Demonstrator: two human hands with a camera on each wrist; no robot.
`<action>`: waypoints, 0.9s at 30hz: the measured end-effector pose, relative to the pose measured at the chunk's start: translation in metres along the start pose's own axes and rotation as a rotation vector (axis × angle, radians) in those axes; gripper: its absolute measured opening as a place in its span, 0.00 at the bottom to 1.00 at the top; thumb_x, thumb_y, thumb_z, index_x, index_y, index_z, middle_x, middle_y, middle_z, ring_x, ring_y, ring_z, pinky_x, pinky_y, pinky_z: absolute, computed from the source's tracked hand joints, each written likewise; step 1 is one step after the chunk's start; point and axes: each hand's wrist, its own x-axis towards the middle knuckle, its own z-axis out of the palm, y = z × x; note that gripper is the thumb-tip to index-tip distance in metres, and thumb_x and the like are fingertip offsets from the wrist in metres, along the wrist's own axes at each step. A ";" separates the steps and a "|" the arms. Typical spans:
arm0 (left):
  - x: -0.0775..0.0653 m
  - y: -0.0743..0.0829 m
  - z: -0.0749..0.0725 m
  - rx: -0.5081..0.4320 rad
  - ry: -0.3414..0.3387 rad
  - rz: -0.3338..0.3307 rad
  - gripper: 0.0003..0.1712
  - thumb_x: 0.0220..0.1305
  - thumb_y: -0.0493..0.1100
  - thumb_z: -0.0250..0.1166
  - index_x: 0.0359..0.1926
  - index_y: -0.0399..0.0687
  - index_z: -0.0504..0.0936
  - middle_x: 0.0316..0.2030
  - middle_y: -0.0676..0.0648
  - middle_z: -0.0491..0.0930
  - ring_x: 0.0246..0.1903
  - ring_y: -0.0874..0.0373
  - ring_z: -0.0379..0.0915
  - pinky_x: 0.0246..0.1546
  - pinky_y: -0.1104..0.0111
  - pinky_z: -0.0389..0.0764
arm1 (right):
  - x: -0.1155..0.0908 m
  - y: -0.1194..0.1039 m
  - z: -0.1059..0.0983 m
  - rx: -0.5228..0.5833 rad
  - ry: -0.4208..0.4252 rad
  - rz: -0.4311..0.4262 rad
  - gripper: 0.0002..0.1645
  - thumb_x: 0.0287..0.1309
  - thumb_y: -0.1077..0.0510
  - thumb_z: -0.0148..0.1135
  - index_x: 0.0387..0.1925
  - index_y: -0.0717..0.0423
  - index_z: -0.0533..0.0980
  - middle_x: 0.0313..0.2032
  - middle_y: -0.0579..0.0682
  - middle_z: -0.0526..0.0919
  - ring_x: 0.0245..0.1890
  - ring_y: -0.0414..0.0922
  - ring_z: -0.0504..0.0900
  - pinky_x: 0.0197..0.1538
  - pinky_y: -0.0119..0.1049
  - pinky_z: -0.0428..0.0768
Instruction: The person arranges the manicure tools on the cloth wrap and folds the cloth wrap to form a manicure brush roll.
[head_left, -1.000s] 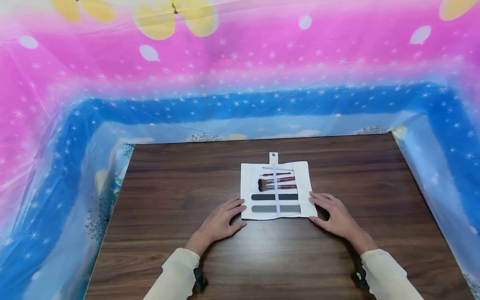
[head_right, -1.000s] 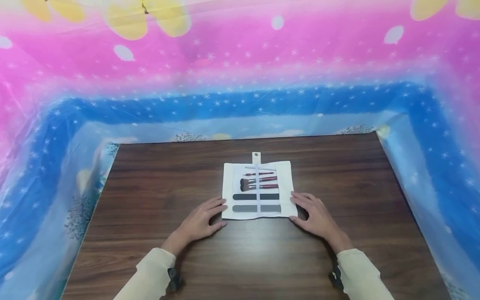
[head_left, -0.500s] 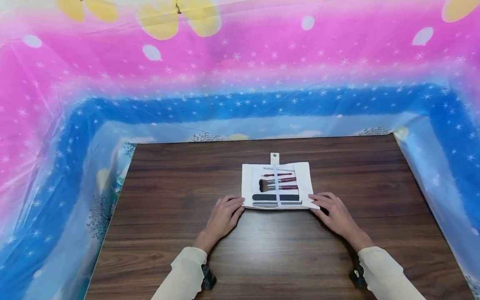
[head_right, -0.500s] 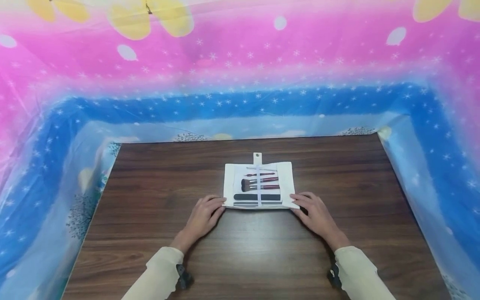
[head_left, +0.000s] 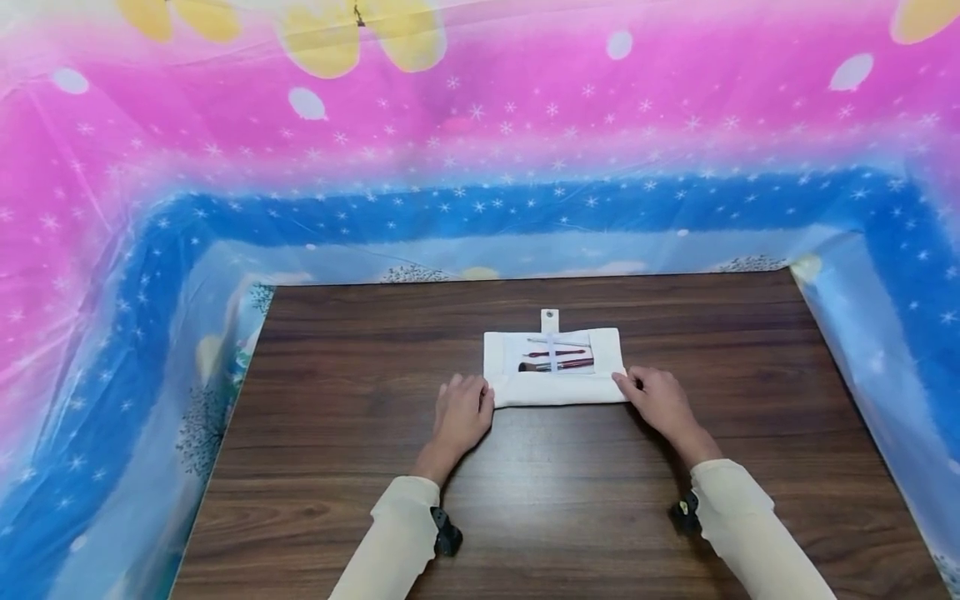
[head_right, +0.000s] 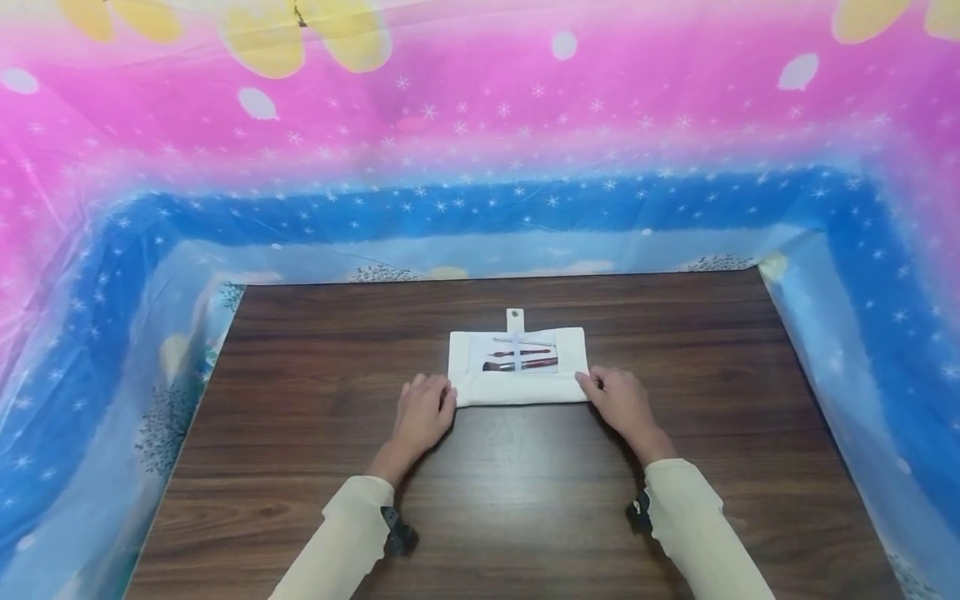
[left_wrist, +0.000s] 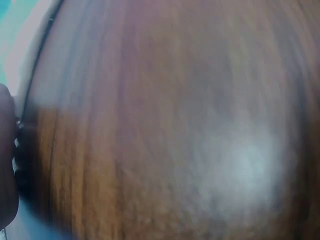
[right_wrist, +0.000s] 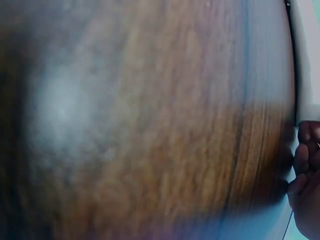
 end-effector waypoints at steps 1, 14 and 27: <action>0.000 0.000 0.000 0.000 0.004 -0.006 0.10 0.70 0.47 0.59 0.32 0.50 0.78 0.32 0.50 0.83 0.37 0.50 0.73 0.38 0.60 0.68 | 0.001 0.000 0.000 -0.012 -0.002 0.001 0.29 0.73 0.42 0.56 0.17 0.50 0.64 0.15 0.43 0.60 0.17 0.41 0.60 0.25 0.33 0.59; 0.000 -0.017 -0.004 -0.052 0.087 0.305 0.16 0.68 0.43 0.65 0.55 0.54 0.88 0.60 0.47 0.84 0.64 0.46 0.75 0.59 0.47 0.76 | 0.007 0.016 0.007 0.065 0.116 -0.324 0.14 0.66 0.59 0.66 0.52 0.56 0.84 0.53 0.55 0.87 0.53 0.52 0.82 0.56 0.53 0.80; -0.004 -0.035 -0.016 0.023 -0.155 0.362 0.32 0.65 0.63 0.65 0.67 0.61 0.78 0.73 0.49 0.70 0.74 0.45 0.63 0.68 0.44 0.67 | -0.006 0.036 -0.003 -0.197 -0.195 -0.398 0.45 0.62 0.33 0.64 0.75 0.47 0.65 0.78 0.50 0.62 0.77 0.57 0.61 0.71 0.64 0.60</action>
